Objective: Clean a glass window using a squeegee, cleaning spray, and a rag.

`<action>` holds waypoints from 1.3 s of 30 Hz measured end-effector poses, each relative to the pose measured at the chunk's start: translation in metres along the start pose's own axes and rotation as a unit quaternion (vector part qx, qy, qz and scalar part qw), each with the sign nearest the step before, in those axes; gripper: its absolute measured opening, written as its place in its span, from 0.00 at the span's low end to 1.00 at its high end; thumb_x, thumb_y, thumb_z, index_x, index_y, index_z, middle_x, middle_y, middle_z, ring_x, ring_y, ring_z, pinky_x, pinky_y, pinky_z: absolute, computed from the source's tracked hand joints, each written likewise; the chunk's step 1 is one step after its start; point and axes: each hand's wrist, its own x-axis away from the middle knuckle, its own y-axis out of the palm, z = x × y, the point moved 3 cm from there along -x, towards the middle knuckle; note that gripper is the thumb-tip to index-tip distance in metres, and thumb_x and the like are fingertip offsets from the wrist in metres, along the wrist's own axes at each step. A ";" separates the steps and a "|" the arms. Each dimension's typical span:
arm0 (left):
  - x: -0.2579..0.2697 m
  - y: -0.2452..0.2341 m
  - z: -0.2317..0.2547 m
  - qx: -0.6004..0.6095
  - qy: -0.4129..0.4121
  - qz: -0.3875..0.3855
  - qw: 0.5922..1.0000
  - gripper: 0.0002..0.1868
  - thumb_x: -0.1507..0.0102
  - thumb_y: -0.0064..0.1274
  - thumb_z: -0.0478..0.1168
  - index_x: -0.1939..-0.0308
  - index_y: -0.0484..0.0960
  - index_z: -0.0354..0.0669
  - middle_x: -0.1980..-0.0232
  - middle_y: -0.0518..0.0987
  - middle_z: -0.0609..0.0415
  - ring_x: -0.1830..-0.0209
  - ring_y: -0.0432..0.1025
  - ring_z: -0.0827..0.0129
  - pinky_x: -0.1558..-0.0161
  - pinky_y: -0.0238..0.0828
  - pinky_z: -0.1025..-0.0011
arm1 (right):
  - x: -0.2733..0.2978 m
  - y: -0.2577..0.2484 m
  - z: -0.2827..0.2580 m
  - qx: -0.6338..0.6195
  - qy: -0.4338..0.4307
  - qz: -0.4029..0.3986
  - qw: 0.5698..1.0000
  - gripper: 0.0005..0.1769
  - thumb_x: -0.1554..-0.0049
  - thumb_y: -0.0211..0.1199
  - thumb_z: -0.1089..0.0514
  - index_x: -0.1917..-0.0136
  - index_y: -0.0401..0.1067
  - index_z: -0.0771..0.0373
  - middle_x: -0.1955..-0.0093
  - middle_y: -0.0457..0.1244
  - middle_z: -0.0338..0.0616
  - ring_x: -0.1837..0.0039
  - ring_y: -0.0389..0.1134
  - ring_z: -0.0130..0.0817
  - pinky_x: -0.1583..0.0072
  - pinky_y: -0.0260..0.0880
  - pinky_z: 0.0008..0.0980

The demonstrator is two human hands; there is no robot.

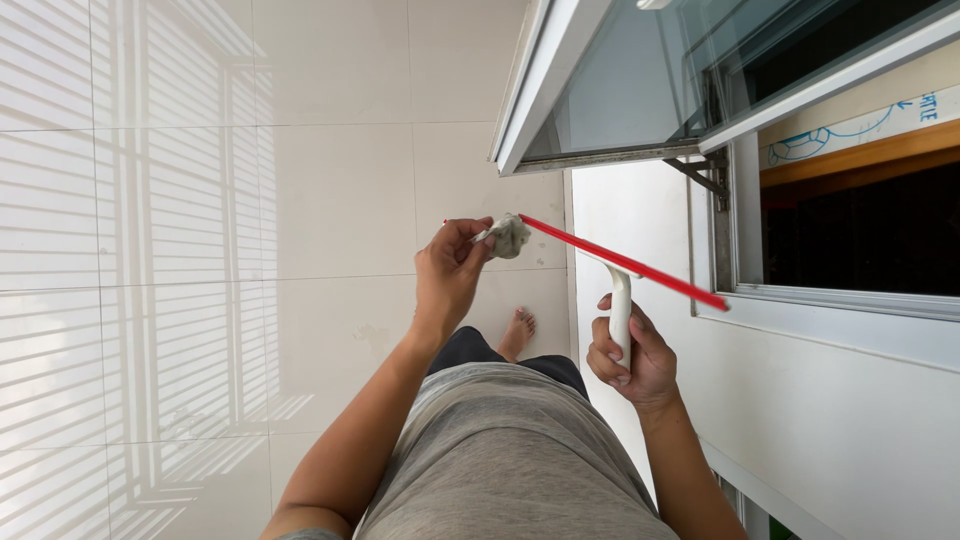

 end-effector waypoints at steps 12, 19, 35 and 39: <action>-0.004 0.002 -0.008 0.310 -0.266 -0.121 0.905 0.04 0.30 0.50 0.35 0.54 0.73 0.39 0.58 0.81 0.49 0.61 0.80 0.69 0.53 0.83 0.70 | -0.020 0.031 -0.026 0.710 -0.060 0.059 0.699 0.19 0.38 0.62 0.52 0.38 0.76 0.65 0.63 0.69 0.44 0.67 0.65 0.25 0.63 0.66 0.28; -0.014 -0.005 0.010 0.281 -0.291 -0.153 0.902 0.05 0.31 0.49 0.35 0.54 0.74 0.37 0.60 0.83 0.47 0.62 0.81 0.68 0.56 0.84 0.72 | -0.019 0.021 -0.018 0.727 0.007 0.078 0.682 0.21 0.41 0.63 0.49 0.38 0.76 0.62 0.49 0.74 0.47 0.54 0.77 0.32 0.54 0.77 0.32; -0.066 0.039 -0.026 0.297 -0.292 -0.188 0.889 0.04 0.31 0.50 0.34 0.56 0.76 0.35 0.60 0.83 0.45 0.63 0.81 0.66 0.58 0.85 0.73 | 0.002 0.018 -0.010 0.715 0.043 0.080 0.694 0.22 0.41 0.61 0.47 0.38 0.76 0.60 0.46 0.74 0.46 0.51 0.77 0.34 0.51 0.80 0.34; -0.077 0.052 -0.039 0.288 -0.293 -0.185 0.893 0.04 0.30 0.50 0.35 0.55 0.75 0.36 0.60 0.82 0.45 0.62 0.81 0.66 0.56 0.84 0.72 | 0.010 0.017 -0.013 0.712 0.059 0.079 0.696 0.22 0.41 0.62 0.48 0.37 0.76 0.59 0.51 0.75 0.44 0.58 0.76 0.31 0.55 0.79 0.32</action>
